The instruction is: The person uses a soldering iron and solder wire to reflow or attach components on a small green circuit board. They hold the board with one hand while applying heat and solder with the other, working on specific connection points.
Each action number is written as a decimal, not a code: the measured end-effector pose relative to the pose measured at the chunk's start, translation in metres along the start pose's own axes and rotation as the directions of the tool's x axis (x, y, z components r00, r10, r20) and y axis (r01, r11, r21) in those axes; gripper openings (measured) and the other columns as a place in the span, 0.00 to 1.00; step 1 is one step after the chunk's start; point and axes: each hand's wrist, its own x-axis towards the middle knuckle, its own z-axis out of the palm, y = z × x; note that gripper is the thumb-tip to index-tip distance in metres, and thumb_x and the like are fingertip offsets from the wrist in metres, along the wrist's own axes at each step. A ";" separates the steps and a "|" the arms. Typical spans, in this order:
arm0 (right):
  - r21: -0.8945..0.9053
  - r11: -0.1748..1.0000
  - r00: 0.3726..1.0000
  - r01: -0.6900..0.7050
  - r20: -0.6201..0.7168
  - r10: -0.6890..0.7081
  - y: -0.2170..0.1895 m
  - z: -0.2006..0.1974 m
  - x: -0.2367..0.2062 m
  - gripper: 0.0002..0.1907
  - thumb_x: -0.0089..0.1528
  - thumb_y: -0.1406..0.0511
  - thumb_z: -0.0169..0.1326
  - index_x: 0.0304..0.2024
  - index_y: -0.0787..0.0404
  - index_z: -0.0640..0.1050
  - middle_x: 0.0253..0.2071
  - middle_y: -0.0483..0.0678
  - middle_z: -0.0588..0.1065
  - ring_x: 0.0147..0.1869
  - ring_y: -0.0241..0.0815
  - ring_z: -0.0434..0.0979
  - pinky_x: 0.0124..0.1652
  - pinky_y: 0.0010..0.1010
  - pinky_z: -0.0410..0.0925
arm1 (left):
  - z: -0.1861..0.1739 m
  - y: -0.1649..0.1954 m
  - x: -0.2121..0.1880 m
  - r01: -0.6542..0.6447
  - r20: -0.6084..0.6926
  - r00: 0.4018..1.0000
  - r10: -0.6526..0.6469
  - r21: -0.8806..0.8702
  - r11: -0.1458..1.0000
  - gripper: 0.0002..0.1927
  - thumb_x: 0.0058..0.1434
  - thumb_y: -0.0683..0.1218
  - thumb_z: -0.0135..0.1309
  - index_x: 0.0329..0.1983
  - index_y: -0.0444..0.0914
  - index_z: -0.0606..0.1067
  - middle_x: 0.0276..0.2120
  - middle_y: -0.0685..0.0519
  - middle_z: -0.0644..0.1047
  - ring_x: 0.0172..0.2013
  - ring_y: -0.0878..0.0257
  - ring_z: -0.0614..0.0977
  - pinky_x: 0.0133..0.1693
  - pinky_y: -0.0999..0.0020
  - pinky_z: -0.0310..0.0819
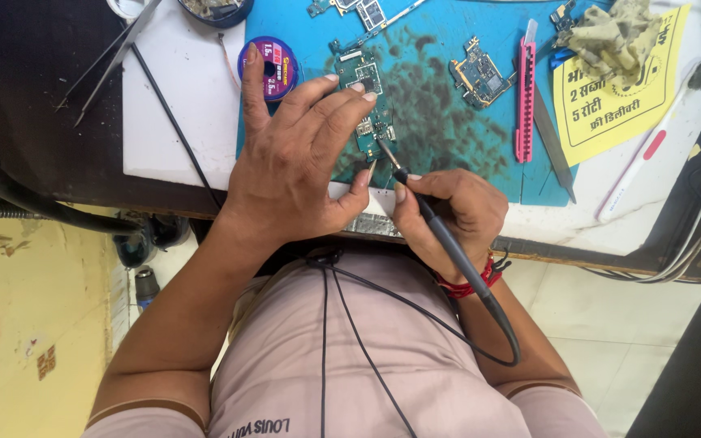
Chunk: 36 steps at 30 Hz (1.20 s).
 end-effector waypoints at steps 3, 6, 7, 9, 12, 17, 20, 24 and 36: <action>0.033 0.999 0.999 0.028 0.016 -0.029 0.000 -0.001 0.001 0.09 0.57 0.74 0.66 0.37 0.66 0.77 0.33 0.51 0.79 0.31 0.39 0.80 0.32 0.27 0.69 | 0.000 0.000 0.000 0.000 -0.001 1.000 0.000 -0.007 1.000 0.34 0.61 0.54 0.63 0.68 0.38 0.68 0.58 0.52 0.76 0.65 0.54 0.72 0.72 0.29 0.30; -0.005 1.000 1.000 0.017 -0.008 -0.017 -0.001 0.000 0.001 0.09 0.58 0.74 0.66 0.37 0.66 0.78 0.33 0.51 0.79 0.32 0.39 0.80 0.32 0.26 0.70 | 0.000 0.000 0.001 -0.002 0.002 1.000 0.002 0.004 1.000 0.34 0.62 0.54 0.63 0.68 0.38 0.68 0.58 0.52 0.76 0.65 0.53 0.72 0.72 0.29 0.30; 0.008 1.000 1.000 0.018 0.001 -0.018 -0.001 0.000 0.001 0.09 0.58 0.74 0.66 0.37 0.66 0.78 0.33 0.51 0.79 0.31 0.39 0.80 0.32 0.26 0.69 | 0.000 0.000 0.001 0.000 0.002 1.000 0.000 0.004 1.000 0.34 0.62 0.54 0.63 0.68 0.38 0.68 0.58 0.52 0.76 0.65 0.54 0.73 0.72 0.29 0.30; 0.034 0.999 1.000 0.018 0.018 -0.018 -0.001 -0.002 0.002 0.09 0.57 0.74 0.66 0.36 0.66 0.78 0.32 0.51 0.79 0.31 0.39 0.79 0.32 0.26 0.69 | -0.001 0.000 0.001 0.003 0.001 1.000 -0.003 0.002 1.000 0.34 0.61 0.54 0.63 0.68 0.38 0.68 0.58 0.52 0.76 0.65 0.54 0.73 0.72 0.29 0.30; 0.008 1.000 1.000 0.019 -0.003 -0.019 -0.002 -0.001 0.002 0.10 0.58 0.74 0.67 0.37 0.66 0.77 0.33 0.51 0.79 0.32 0.39 0.80 0.30 0.24 0.69 | -0.001 0.001 0.001 0.001 0.000 1.000 -0.001 0.001 1.000 0.34 0.62 0.54 0.63 0.68 0.38 0.68 0.58 0.52 0.76 0.65 0.53 0.73 0.72 0.29 0.30; 0.010 1.000 1.000 0.027 0.005 -0.027 -0.002 0.000 0.002 0.09 0.58 0.74 0.66 0.37 0.66 0.77 0.33 0.51 0.79 0.31 0.39 0.79 0.30 0.25 0.69 | -0.002 0.000 0.001 0.003 0.001 1.000 -0.003 -0.002 1.000 0.34 0.62 0.54 0.63 0.68 0.38 0.68 0.58 0.52 0.76 0.65 0.54 0.73 0.72 0.29 0.30; 0.025 0.999 0.999 0.033 0.007 -0.033 -0.001 0.000 0.001 0.09 0.58 0.74 0.66 0.37 0.67 0.78 0.33 0.52 0.79 0.31 0.39 0.79 0.31 0.26 0.69 | -0.001 0.000 0.000 0.001 0.002 1.000 -0.001 -0.003 1.000 0.34 0.62 0.54 0.63 0.68 0.38 0.68 0.59 0.53 0.76 0.65 0.54 0.73 0.72 0.29 0.31; 0.011 1.000 1.000 0.016 -0.004 -0.015 -0.001 0.001 0.000 0.09 0.58 0.74 0.66 0.37 0.66 0.77 0.33 0.51 0.79 0.31 0.39 0.79 0.29 0.24 0.69 | -0.001 -0.001 0.000 -0.002 0.001 1.000 0.002 0.002 1.000 0.34 0.62 0.54 0.63 0.69 0.38 0.68 0.58 0.52 0.76 0.65 0.54 0.72 0.72 0.29 0.31; -0.001 1.000 1.000 0.014 -0.012 -0.014 0.000 0.001 0.000 0.10 0.58 0.74 0.67 0.36 0.66 0.77 0.33 0.51 0.79 0.30 0.37 0.79 0.28 0.24 0.68 | 0.000 -0.001 0.000 -0.005 -0.006 1.000 0.005 -0.006 1.000 0.34 0.62 0.54 0.63 0.69 0.38 0.68 0.58 0.52 0.76 0.65 0.53 0.73 0.72 0.29 0.30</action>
